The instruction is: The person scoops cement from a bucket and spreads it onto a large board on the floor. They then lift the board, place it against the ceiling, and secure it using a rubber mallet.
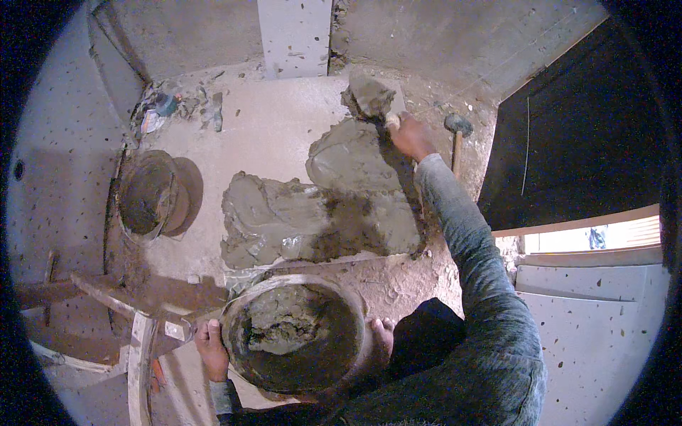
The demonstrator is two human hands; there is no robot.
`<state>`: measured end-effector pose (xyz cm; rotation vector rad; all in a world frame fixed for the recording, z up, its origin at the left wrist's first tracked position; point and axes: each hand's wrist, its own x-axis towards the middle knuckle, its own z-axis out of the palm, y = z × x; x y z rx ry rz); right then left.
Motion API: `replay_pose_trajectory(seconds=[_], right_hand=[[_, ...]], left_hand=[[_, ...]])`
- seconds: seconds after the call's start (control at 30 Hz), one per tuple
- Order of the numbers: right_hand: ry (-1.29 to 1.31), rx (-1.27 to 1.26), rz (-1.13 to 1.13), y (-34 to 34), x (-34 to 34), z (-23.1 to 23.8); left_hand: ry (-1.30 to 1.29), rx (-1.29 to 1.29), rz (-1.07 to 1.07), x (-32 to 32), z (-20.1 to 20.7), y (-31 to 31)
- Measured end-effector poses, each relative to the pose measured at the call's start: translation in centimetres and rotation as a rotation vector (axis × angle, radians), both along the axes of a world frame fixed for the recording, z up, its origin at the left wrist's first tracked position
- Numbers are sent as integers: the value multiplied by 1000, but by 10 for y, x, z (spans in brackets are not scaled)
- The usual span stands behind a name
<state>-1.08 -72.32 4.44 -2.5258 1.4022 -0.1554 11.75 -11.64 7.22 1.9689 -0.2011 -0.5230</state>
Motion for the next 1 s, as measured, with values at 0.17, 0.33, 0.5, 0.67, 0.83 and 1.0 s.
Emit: replay_pose_trajectory(seconds=[0.17, 0.33, 0.5, 0.67, 0.83, 1.0], right_hand=[[27, 98, 0, -13, 10, -22], [105, 194, -29, -56, 17, -23], [110, 212, -98, -26, 18, -29], [186, 164, -75, -25, 11, -39], [150, 73, -137, -51, 26, -66], [313, -6, 221, -114, -10, -74]], left_hand=[[-37, 46, 3, -2, -6, 10], [-52, 66, -54, 5, -14, 10], [-79, 93, -52, 2, 0, 7], [-113, 131, 26, -3, -1, 4], [-103, 187, 54, -2, -9, 15], [-22, 62, -34, 4, -11, -3]])
